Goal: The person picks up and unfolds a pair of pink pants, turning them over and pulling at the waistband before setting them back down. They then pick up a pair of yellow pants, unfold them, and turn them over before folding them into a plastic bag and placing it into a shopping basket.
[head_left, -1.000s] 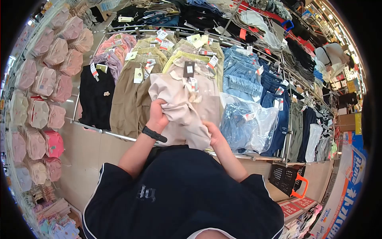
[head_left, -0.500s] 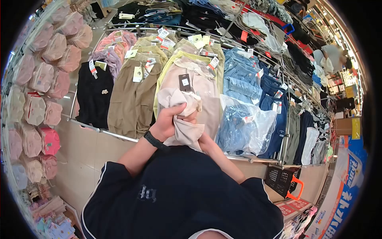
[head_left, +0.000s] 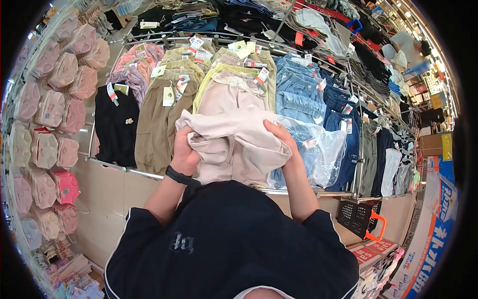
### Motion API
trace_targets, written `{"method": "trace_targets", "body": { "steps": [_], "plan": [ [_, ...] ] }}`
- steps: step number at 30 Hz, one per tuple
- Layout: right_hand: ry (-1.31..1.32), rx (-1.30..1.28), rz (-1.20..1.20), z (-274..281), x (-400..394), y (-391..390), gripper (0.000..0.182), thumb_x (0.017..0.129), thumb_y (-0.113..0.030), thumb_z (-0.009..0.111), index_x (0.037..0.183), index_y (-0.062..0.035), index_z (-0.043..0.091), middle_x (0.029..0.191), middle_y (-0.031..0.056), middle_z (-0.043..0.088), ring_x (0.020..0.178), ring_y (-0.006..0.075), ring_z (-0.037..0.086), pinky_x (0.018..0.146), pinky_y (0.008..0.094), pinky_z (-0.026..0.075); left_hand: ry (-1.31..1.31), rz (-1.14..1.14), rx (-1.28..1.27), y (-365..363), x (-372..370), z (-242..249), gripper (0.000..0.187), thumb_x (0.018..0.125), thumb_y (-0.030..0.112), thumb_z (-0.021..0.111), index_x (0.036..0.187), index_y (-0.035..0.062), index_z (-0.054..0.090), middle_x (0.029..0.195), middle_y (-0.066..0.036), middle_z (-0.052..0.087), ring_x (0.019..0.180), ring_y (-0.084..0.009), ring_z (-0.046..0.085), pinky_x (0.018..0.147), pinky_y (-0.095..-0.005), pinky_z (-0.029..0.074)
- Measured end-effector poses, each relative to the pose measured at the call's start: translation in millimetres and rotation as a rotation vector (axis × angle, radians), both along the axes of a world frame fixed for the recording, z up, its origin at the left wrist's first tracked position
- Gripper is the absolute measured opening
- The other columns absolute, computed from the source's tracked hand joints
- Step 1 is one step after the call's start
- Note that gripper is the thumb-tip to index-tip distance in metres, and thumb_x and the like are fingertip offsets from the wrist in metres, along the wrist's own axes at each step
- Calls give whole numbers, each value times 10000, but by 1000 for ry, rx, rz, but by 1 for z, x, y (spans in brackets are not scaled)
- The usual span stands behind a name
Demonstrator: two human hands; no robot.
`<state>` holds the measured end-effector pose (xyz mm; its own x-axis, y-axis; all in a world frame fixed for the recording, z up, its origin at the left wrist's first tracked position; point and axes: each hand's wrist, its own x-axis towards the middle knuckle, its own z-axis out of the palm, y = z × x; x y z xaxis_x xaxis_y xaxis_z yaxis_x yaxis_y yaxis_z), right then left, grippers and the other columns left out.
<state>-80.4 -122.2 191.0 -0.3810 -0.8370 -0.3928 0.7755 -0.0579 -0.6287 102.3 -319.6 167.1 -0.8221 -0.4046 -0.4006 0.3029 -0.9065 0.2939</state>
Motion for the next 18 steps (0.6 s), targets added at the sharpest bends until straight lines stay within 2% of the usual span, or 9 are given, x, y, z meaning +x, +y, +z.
{"method": "trace_targets", "body": {
  "steps": [2,3,6,7,10,11,14,17,18],
  "plan": [
    [57,65,-57,-2,1,-1,432,952,-221,571,1282,50,508,1173,193,638,989,281,679,858,385,568,-9,-64,75,15,-5,4,354,842,139,480,1120,-50,591,1120,-175,649,1025,-318,639,983,-444,481],
    [23,46,-37,-2,1,-1,436,951,-224,573,1284,50,506,1171,188,639,988,278,679,855,384,568,36,-130,102,23,-8,12,439,855,216,456,1188,-46,570,1177,-198,626,1073,-338,618,1004,-461,459],
    [-71,3,-2,10,6,-1,435,937,-224,598,1268,47,516,1126,162,655,958,253,684,822,361,568,10,-248,178,41,-14,15,471,841,240,477,1219,-29,560,1168,-201,629,1078,-342,616,977,-480,469],
    [-96,-3,-8,18,11,-2,429,924,-220,621,1248,46,531,1083,145,668,931,232,688,796,339,567,6,-343,195,49,-14,18,494,879,320,505,1251,-3,545,1164,-176,639,1028,-315,645,891,-442,522],
    [-94,6,0,22,13,0,429,909,-206,645,1237,51,539,1052,131,678,908,210,692,765,318,566,303,-612,292,49,-16,-11,528,910,396,558,1274,14,529,1157,-139,649,971,-271,670,837,-384,553],
    [-81,11,6,21,11,2,433,908,-201,646,1241,54,536,1057,131,676,909,210,691,762,318,566,101,-566,199,56,-19,12,517,960,444,510,1277,36,533,1145,-135,659,968,-253,671,798,-365,559],
    [15,88,7,18,8,11,416,906,-175,643,1241,49,541,1067,125,669,912,193,684,770,311,557,-23,-489,81,55,-24,28,434,978,317,534,1294,19,513,1174,-134,644,1033,-244,655,880,-375,537],
    [151,181,-122,7,13,26,383,901,-135,640,1230,41,552,1067,114,660,908,169,668,783,297,543,16,-389,42,37,-19,36,414,981,262,548,1302,5,502,1203,-121,627,1088,-230,632,947,-369,506],
    [199,197,-116,7,17,29,361,903,-129,635,1214,38,560,1053,110,660,906,164,664,785,291,539,-27,-345,-54,36,-17,35,417,980,265,552,1304,6,501,1207,-117,625,1089,-225,629,950,-366,503]
  ]
}}
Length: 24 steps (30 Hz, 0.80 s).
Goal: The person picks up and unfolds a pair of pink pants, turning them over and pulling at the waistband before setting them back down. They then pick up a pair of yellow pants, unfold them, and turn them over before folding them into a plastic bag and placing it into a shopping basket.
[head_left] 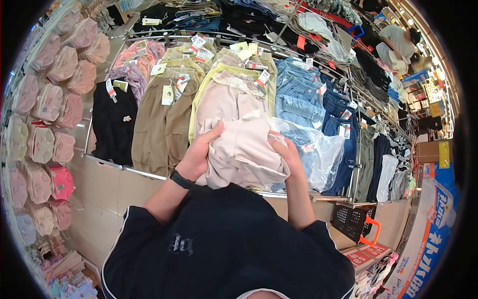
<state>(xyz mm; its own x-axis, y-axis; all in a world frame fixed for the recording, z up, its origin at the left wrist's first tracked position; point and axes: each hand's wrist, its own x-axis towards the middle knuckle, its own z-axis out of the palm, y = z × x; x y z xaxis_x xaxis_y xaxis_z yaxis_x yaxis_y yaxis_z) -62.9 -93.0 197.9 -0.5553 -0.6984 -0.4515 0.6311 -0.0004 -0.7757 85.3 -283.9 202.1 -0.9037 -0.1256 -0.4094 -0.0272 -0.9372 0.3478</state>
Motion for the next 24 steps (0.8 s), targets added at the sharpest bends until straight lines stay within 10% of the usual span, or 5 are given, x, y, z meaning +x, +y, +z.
{"method": "trace_targets", "body": {
  "steps": [6,11,14,21,24],
  "plan": [
    [-126,-122,-170,-21,24,-5,337,954,-160,577,1251,-14,515,1094,62,621,906,185,638,830,336,522,-57,60,-272,9,3,3,391,955,208,604,1285,16,516,1184,-81,632,1054,-181,633,913,-336,518],
    [-667,-677,330,-34,32,-2,436,951,-234,603,1299,-13,462,1080,72,626,870,144,641,694,315,511,-60,34,-346,21,3,9,380,911,104,634,1265,14,530,1151,-76,645,1021,-166,642,870,-316,535],
    [-204,-53,200,-25,26,-3,504,928,-246,632,1324,18,467,1106,98,641,980,180,647,865,331,521,-58,60,-296,14,5,10,379,897,63,618,1258,-5,526,1158,-110,640,1037,-205,644,891,-343,532],
    [117,-127,84,12,28,-6,187,908,-160,655,1035,-60,561,1006,50,632,904,121,619,815,282,490,-38,83,-222,7,11,16,428,855,9,651,1262,-4,520,1170,-124,631,1034,-213,648,881,-348,543],
    [-121,-673,139,-12,25,10,193,911,-207,649,1015,-77,549,1046,63,609,983,176,594,896,375,460,43,-27,-362,9,25,11,460,837,26,687,1267,19,525,1158,-93,632,1022,-188,641,872,-336,534]
  ]
}}
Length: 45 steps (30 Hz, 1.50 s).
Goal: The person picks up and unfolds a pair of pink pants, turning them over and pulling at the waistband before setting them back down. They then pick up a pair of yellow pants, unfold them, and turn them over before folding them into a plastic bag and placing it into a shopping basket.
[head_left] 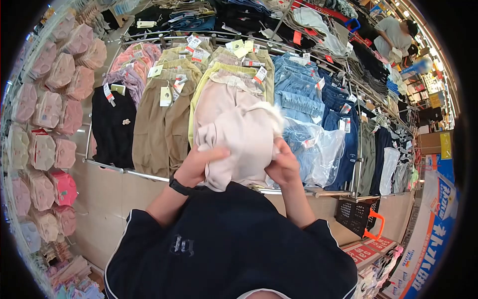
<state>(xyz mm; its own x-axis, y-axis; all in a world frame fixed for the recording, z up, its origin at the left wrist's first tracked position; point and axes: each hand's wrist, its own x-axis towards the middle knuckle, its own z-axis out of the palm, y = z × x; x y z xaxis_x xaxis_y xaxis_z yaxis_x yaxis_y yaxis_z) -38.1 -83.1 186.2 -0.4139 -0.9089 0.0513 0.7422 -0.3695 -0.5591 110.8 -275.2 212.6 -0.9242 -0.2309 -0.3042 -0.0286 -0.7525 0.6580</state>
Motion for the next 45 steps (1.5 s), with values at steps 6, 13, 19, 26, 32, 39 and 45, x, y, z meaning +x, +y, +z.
{"method": "trace_targets", "body": {
  "steps": [6,13,19,26,32,39,45],
  "plan": [
    [-464,-34,11,-28,-7,-11,569,989,-403,458,1403,-16,412,1385,183,498,1255,326,510,1047,479,422,81,-770,-498,-16,7,-12,802,726,131,793,1402,4,381,1255,-58,560,1145,-149,528,952,-317,426],
    [270,672,-103,20,-3,-25,486,972,-372,575,1281,0,534,1133,88,638,1008,177,619,852,315,507,17,-319,-235,2,-12,-40,718,830,273,758,1398,23,398,1322,-50,506,1200,-131,483,977,-304,413],
    [574,568,-173,1,0,-20,341,921,-240,652,1168,-8,614,1112,75,650,1007,144,592,863,292,476,-38,-14,-386,5,-15,-35,254,848,97,701,1080,4,657,917,0,674,862,-99,626,802,-255,497],
    [176,204,-207,0,-5,-11,743,662,29,804,1328,-29,479,1267,103,573,1110,198,589,885,336,504,163,183,-261,-3,-8,-32,542,741,-80,644,1261,-12,510,1104,-67,640,1022,-153,627,849,-290,507],
    [227,388,-226,-1,-7,-11,770,732,31,738,1402,-31,365,1232,95,558,1079,189,584,902,337,490,184,151,-367,-2,-10,-19,532,748,-76,671,1252,-14,512,1090,-65,638,1031,-153,616,852,-299,513],
    [452,403,-460,2,-9,-9,470,844,-37,713,1255,-30,485,1160,74,598,1052,165,591,934,326,475,296,220,-558,-27,-3,-24,252,818,-32,655,1069,-44,634,994,-51,667,912,-102,610,826,-258,479],
    [503,347,-539,8,1,-15,445,897,-85,671,1278,-34,447,1194,69,572,1085,164,570,955,321,455,300,70,-680,-5,5,-12,318,830,-33,655,1147,-47,641,1058,-68,685,972,-102,614,840,-244,470]
  ]
}}
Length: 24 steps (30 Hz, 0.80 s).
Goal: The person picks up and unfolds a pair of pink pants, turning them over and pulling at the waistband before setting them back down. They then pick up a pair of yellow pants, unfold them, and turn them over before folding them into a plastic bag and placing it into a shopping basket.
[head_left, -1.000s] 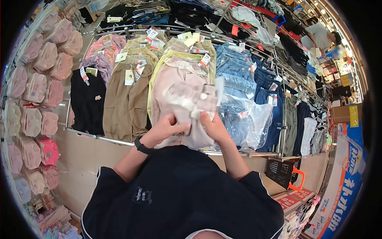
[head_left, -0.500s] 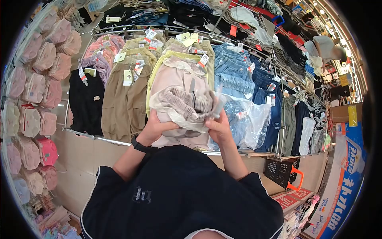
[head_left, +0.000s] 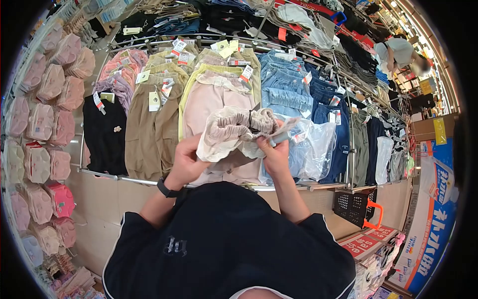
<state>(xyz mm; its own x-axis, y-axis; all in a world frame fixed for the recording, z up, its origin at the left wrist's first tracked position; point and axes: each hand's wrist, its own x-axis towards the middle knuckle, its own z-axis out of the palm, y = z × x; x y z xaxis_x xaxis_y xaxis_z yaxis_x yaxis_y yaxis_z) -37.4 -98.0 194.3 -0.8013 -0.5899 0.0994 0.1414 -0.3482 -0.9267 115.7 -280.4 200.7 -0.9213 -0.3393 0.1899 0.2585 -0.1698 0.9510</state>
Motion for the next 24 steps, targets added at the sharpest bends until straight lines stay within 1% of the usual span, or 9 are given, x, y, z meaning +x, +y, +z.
{"method": "trace_targets", "body": {
  "steps": [5,7,9,11,12,17,19,21,24],
  "plan": [
    [117,616,121,-15,-10,-3,488,963,-286,583,1331,4,449,1184,142,616,1112,193,588,901,303,474,-24,52,349,31,-8,6,380,826,-60,624,1205,-38,598,1139,-81,665,1039,-130,615,907,-256,452],
    [182,725,227,-17,2,3,537,961,-300,582,1367,12,419,1196,159,613,1129,215,587,905,309,474,-83,42,175,33,-10,1,353,857,-40,603,1209,-19,601,1154,-68,657,1034,-134,614,925,-278,453],
    [-152,394,393,-16,11,12,559,952,-335,598,1372,-4,437,1196,157,616,1106,225,607,895,325,488,-115,49,-2,37,-15,0,333,867,-15,604,1199,0,612,1165,-72,652,1040,-145,608,934,-294,453],
    [-642,-92,482,0,29,16,540,952,-350,599,1353,-14,464,1171,140,625,1067,218,625,882,332,498,-3,-63,-449,40,-21,4,263,806,29,663,1069,16,660,1271,-146,584,1172,-288,537,974,-398,421],
    [-668,-33,371,4,35,17,442,956,-296,608,1298,-35,510,1108,94,635,1025,180,625,833,339,515,26,-80,-592,45,-21,5,236,794,47,681,1027,17,661,1316,-165,551,1190,-324,516,987,-415,406],
    [-502,117,107,-4,16,7,234,947,-98,599,1171,-39,571,1045,25,627,953,110,593,793,279,491,98,-244,-504,56,-24,12,175,788,106,729,911,16,643,1403,-214,484,1164,-372,530,979,-418,414],
    [-341,75,125,-2,4,17,224,943,-77,598,1163,-37,577,1041,24,626,933,98,589,799,257,476,-61,-299,-195,39,-21,14,122,830,48,685,923,-6,629,1225,-142,627,968,-223,649,888,-334,492],
    [-126,131,206,11,-8,28,269,907,-44,625,1174,-31,588,1046,14,623,940,95,581,812,258,464,-119,-213,169,24,-18,2,113,845,29,655,947,-6,622,1159,-101,642,1003,-183,627,897,-323,476],
    [267,249,353,46,-17,30,281,832,28,619,1109,-12,647,1050,54,651,963,158,605,832,283,471,-95,-50,-218,-15,-18,-9,279,836,45,668,1100,15,585,1207,-110,596,1065,-197,598,907,-316,459]
  ]
}}
